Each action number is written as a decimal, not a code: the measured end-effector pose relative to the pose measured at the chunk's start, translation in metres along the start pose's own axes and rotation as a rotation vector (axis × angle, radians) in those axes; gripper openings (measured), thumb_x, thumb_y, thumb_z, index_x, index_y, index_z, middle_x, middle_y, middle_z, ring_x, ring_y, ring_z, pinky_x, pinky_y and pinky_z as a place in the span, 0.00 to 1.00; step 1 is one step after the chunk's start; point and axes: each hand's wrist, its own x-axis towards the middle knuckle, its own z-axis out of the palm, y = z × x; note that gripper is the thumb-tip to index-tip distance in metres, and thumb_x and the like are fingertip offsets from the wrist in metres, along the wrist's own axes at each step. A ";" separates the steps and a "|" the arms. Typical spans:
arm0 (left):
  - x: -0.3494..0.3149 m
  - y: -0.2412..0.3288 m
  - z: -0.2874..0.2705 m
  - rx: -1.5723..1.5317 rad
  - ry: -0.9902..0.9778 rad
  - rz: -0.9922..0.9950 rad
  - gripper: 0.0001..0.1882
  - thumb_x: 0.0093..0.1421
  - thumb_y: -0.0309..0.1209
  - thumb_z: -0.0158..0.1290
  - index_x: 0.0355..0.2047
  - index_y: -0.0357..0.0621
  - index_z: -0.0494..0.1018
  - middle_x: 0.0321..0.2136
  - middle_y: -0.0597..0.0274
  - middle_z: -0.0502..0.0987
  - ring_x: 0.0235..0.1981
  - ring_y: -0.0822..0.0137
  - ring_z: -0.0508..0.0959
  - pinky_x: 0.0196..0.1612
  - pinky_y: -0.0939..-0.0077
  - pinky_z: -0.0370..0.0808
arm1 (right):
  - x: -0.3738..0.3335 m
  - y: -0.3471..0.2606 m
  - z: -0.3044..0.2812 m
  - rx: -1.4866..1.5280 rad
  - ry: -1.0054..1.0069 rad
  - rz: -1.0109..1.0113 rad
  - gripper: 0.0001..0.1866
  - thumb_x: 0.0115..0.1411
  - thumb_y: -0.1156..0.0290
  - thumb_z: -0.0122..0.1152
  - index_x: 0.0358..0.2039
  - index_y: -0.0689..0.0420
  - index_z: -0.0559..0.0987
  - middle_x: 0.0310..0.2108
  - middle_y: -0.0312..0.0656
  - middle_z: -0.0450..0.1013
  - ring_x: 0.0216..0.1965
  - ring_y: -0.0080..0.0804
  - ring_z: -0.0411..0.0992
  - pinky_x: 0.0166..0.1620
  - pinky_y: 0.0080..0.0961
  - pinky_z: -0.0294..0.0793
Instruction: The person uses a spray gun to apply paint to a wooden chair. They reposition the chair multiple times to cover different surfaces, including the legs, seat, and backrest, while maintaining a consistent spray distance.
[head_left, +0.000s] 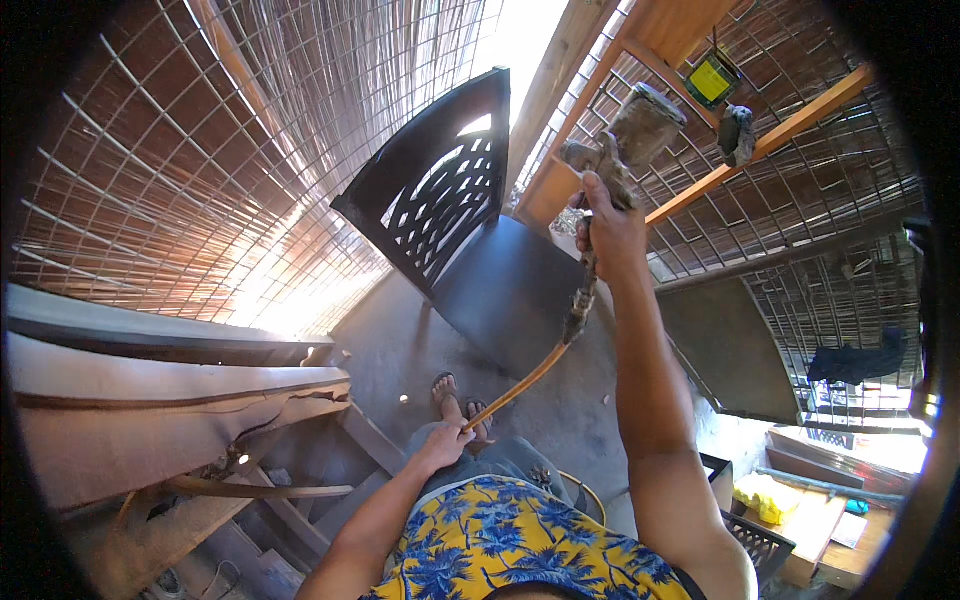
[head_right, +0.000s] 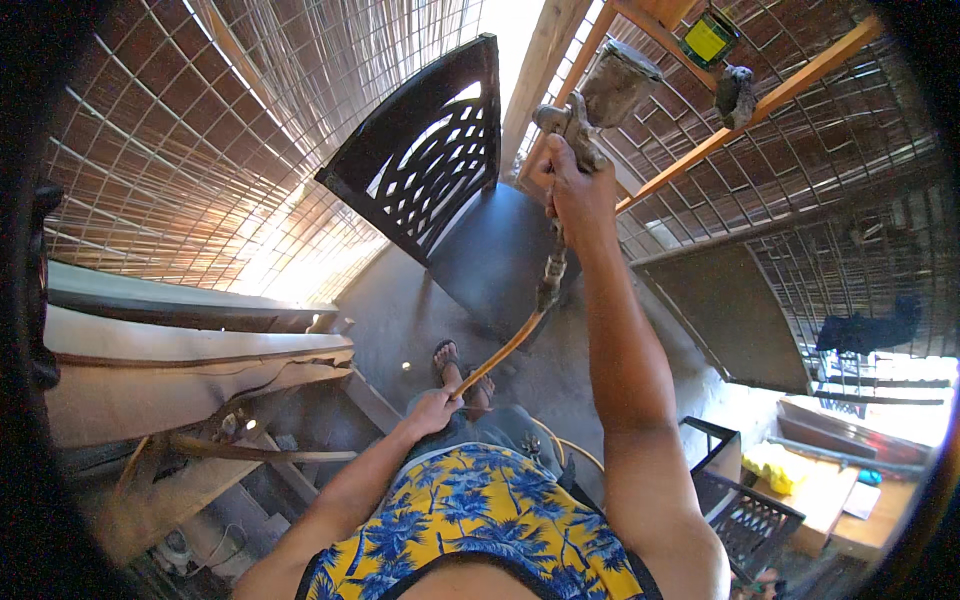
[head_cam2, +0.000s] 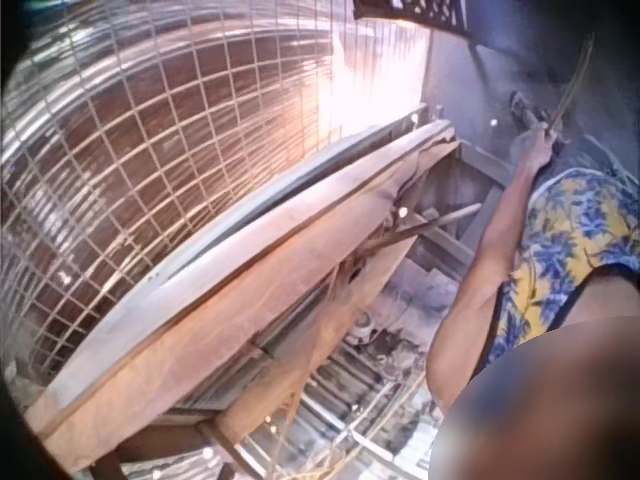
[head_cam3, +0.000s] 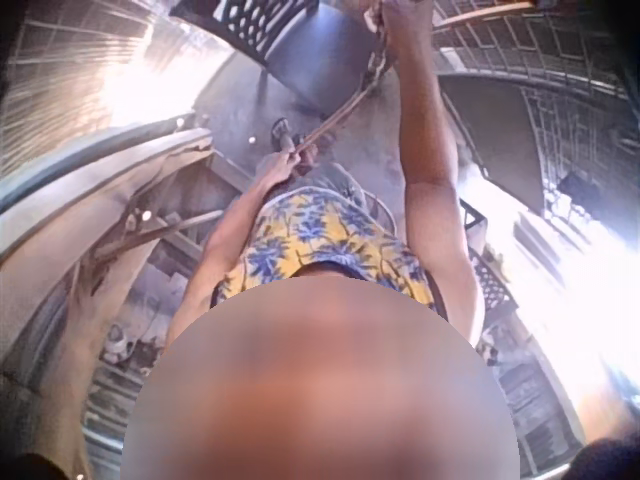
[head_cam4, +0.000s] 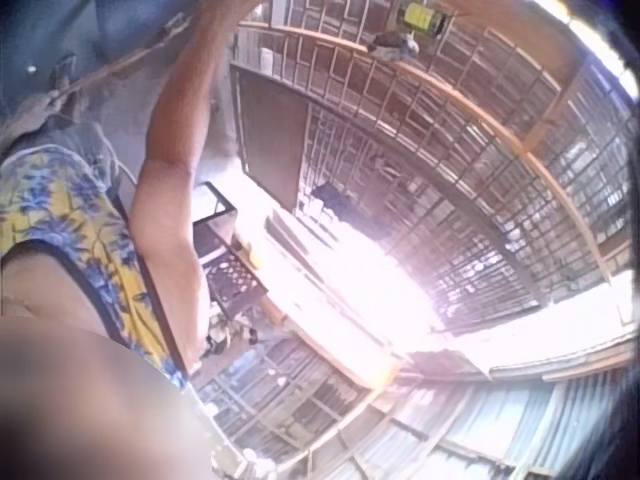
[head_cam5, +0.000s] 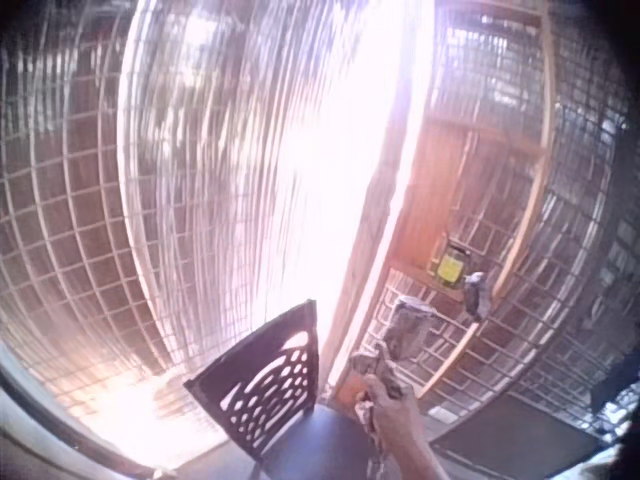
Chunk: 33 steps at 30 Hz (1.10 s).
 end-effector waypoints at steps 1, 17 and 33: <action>0.002 -0.002 -0.004 0.002 0.014 0.041 0.18 0.69 0.43 0.54 0.45 0.40 0.79 0.37 0.40 0.82 0.43 0.38 0.82 0.47 0.48 0.76 | 0.012 0.006 0.005 -0.023 0.018 0.002 0.16 0.70 0.56 0.64 0.35 0.57 0.79 0.22 0.33 0.73 0.13 0.18 0.65 0.13 0.21 0.62; 0.018 0.040 -0.013 0.118 0.005 0.165 0.12 0.69 0.42 0.53 0.43 0.48 0.76 0.41 0.49 0.82 0.45 0.44 0.81 0.47 0.47 0.76 | -0.025 -0.049 0.092 -0.288 -0.672 0.169 0.17 0.69 0.56 0.66 0.33 0.58 0.78 0.20 0.32 0.70 0.16 0.18 0.67 0.17 0.22 0.65; 0.067 0.081 0.007 -0.097 0.151 0.078 0.14 0.70 0.40 0.52 0.46 0.44 0.71 0.41 0.42 0.81 0.47 0.39 0.80 0.48 0.43 0.75 | 0.113 -0.037 0.104 -0.268 -0.148 0.063 0.16 0.65 0.58 0.70 0.34 0.58 0.79 0.19 0.35 0.71 0.13 0.22 0.65 0.13 0.27 0.64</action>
